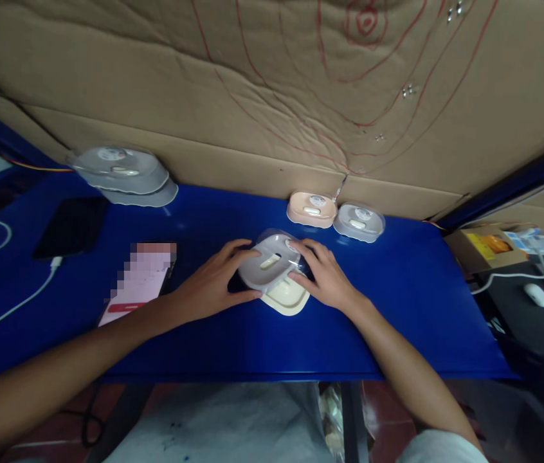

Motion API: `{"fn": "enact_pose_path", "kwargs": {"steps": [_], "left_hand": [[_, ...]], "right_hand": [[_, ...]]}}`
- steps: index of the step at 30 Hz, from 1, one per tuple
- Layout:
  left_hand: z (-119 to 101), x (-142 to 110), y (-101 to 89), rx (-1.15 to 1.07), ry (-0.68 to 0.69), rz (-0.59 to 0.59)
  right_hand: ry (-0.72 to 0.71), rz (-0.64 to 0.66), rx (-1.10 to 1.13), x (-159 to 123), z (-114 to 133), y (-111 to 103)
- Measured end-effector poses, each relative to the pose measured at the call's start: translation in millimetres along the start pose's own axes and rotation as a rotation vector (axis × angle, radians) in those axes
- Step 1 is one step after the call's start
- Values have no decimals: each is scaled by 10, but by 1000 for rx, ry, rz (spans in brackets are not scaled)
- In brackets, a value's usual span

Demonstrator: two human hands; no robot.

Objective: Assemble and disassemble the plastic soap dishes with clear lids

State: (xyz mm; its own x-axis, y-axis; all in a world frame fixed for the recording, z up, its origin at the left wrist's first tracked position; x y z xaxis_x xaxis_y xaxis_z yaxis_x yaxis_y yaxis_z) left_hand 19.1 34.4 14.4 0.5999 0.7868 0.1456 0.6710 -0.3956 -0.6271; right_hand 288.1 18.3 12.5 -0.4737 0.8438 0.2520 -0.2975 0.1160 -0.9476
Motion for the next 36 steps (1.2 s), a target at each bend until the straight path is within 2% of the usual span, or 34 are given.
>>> {"fn": "enact_pose_path", "kwargs": {"steps": [6,11,14,16,19,22,24,28,30,32,36], "left_hand": [[-20,27,-100,20,20,-76],[25,47,-148,221,85,-199],[-10,45,-179,356,165,-278],[-82,30,-156,384,286,-197],[-186,-30,-40,402,475,71],[-202,-83,62,424,534,209],[-190,-97,93,416,541,224],[-208,-110,93,371,555,222],[-230,-117,93,371,540,246],[-237,-116,86,377,495,261],[-197,-76,8,398,370,250]], "right_hand": [[-2,3,-42,-1,-7,-13],[55,-13,-96,0,-12,-33],[96,-35,-52,-1,-37,-47],[111,-69,22,0,-76,-60],[122,-107,29,-3,-162,-86],[167,-76,-108,-16,-222,-111],[160,-56,-168,-24,-186,-124],[-27,14,-206,-18,81,-107],[-72,36,-220,-9,185,-104],[-52,15,-224,0,207,-127],[33,-80,-229,-2,92,-215]]}}
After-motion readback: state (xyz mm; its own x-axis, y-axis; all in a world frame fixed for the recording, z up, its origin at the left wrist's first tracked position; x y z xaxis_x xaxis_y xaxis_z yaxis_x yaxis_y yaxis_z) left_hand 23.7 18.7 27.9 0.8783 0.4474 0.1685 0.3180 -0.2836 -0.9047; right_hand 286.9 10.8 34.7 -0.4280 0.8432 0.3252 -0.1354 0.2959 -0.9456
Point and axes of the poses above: each hand's wrist, its own x-axis towards the middle knuckle, its own y-axis out of the palm, z = x × y, the point moved 3 cm from there along x, towards the middle knuckle, and after that the axes turned 12 degrees about -x, right-handed, at the moved point
